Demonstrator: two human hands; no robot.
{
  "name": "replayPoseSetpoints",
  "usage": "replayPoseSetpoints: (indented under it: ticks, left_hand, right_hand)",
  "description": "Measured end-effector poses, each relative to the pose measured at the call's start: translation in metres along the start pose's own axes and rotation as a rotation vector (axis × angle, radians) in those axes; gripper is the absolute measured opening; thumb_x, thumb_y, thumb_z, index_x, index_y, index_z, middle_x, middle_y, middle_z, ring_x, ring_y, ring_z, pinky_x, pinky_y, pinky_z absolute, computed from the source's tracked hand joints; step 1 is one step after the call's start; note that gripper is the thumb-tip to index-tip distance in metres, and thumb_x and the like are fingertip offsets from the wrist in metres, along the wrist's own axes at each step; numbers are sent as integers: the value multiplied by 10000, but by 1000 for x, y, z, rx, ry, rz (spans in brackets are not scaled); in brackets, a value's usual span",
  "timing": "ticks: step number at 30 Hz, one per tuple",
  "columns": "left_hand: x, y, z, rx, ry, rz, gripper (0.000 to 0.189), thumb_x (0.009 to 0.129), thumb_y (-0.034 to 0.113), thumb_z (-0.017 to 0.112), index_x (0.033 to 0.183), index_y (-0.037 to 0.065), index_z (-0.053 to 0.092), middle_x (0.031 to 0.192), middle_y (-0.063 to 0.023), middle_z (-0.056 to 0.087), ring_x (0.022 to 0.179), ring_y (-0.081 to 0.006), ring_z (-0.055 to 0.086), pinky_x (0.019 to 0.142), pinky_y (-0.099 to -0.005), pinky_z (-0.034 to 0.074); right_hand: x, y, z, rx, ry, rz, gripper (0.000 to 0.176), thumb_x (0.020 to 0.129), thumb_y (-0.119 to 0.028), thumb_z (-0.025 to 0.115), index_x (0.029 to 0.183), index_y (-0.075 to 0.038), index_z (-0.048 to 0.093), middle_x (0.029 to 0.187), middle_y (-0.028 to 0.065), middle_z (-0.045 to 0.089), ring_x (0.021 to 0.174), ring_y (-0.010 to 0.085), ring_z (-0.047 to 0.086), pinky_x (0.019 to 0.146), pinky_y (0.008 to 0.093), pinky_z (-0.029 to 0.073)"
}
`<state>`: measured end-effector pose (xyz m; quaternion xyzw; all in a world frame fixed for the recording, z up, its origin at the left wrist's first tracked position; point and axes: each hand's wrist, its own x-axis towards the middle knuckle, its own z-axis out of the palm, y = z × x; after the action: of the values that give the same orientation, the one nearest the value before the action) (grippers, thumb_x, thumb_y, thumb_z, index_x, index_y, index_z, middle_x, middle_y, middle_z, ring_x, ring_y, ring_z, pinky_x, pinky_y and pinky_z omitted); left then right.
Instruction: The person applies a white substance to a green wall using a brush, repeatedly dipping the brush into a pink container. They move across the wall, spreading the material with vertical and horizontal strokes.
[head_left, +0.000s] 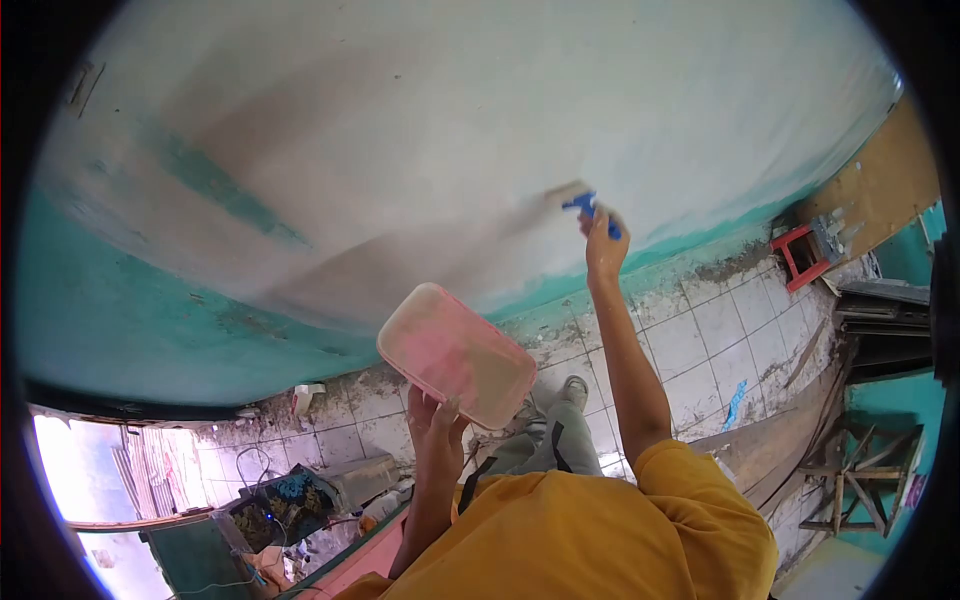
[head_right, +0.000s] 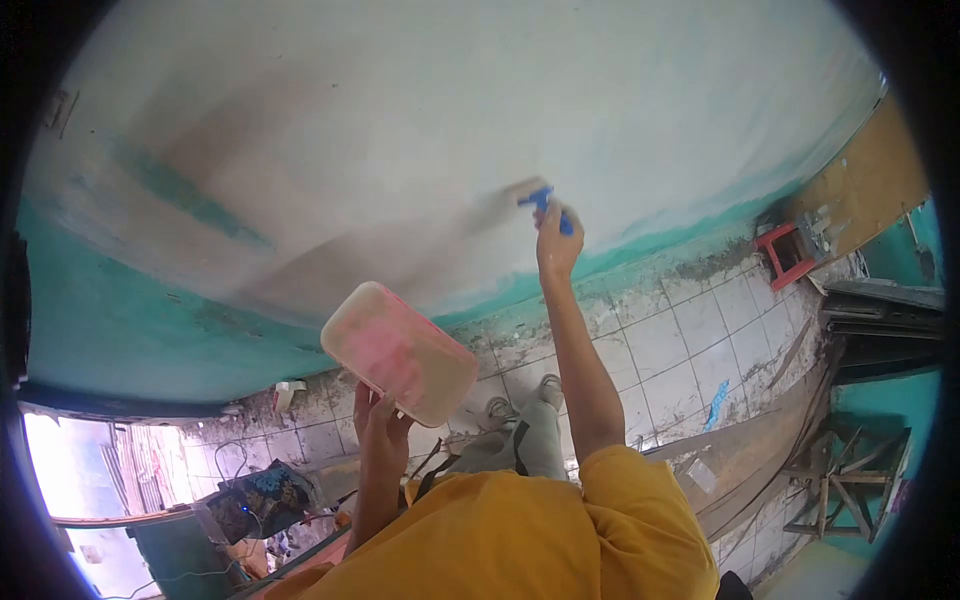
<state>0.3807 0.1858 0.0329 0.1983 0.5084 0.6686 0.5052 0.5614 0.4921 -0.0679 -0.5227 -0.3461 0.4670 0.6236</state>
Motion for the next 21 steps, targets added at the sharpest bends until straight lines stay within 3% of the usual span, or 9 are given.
replayPoseSetpoints:
  ticks: [4,8,11,13,17,21]
  left_hand:
    - [0,-2,0,-39,-3,9,614,891,144,566,1435,20,309,1351,-155,476,1228,-281,549,958,-428,551]
    - [1,-4,-2,-28,-5,-2,625,891,148,569,1442,23,301,1359,-159,471,1242,-286,539,980,-438,536]
    - [0,-4,0,-36,7,-7,633,891,148,574,1445,20,295,1358,-163,470,1246,-291,537,990,-442,530]
    - [1,-4,-1,-136,-8,-24,641,865,61,605,1429,44,303,1353,-139,468,1252,-265,527,963,-403,555]
    - [2,-9,-6,-114,17,-29,644,861,73,613,1426,42,305,1352,-136,467,1253,-259,525,955,-388,559]
    - [2,-10,-7,-100,-7,-50,656,863,80,615,1436,48,297,1365,-135,454,1266,-257,512,979,-395,541]
  right_hand:
    - [-21,-116,24,194,-66,-240,352,1011,-239,530,1200,48,608,1080,150,677,990,241,687,887,343,548]
    - [-20,-141,26,398,-123,-389,388,1025,-243,504,1235,76,571,1110,176,662,1041,255,670,931,371,539]
    - [0,-87,15,445,-104,-335,395,1027,-245,501,1244,81,557,1125,180,657,1051,256,667,926,378,543]
    - [5,-32,2,420,-66,-264,390,1028,-244,497,1241,77,560,1129,182,656,1047,255,668,924,376,542]
    - [5,70,-31,330,23,-123,371,1018,-238,516,1225,66,570,1129,180,656,1032,248,671,911,359,540]
    - [8,86,-37,176,102,74,362,1015,-238,525,1234,47,575,1109,164,664,1026,261,676,915,358,543]
